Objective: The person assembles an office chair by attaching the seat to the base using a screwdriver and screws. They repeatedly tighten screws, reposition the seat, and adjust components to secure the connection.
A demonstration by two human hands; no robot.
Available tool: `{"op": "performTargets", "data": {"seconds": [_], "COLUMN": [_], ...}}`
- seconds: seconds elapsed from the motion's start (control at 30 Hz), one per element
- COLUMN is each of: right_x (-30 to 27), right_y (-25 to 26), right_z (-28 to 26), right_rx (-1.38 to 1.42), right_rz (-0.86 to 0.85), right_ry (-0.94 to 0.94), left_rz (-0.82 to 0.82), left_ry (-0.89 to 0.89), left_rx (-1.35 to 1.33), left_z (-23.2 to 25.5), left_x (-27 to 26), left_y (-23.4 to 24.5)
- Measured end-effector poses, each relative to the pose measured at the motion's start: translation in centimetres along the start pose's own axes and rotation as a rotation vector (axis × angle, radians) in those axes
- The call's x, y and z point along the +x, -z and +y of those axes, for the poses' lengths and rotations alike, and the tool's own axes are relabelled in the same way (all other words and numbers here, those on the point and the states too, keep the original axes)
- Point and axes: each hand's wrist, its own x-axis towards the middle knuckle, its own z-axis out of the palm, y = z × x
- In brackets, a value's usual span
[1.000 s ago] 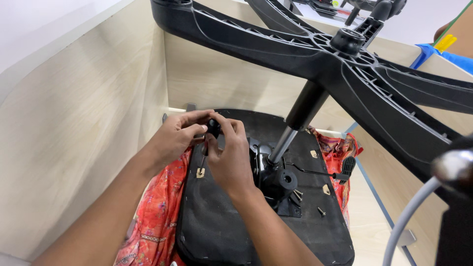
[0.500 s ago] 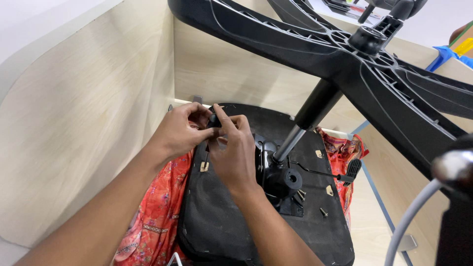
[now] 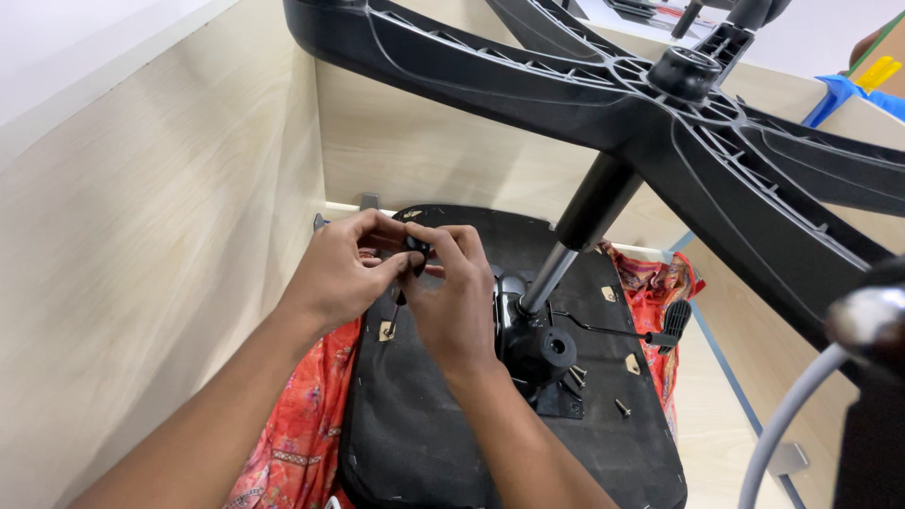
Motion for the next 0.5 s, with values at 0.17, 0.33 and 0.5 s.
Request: {"op": "performTargets", "data": {"seconds": [0.17,0.33,0.5], "right_x": [-0.1,-1.3,-1.9], "right_y": [-0.1,-0.5,0.3], "right_z": [-0.4,-1.0,-0.6], "right_rx": [0.088,0.024,-0.04], "right_rz": [-0.051,-0.015,0.024], "right_ry": [-0.019,0.138,0.063], "left_rz": [-0.006,-0.068,0.13], "left_ry": [-0.099,-0.184,-0.006], "left_rx": [-0.103,-0.182,-0.062], "left_z": [-0.7,-1.0,0.8], "left_x": [0.2,-0.6,-2.5], "left_y": [0.0,-0.5,-1.5]}}
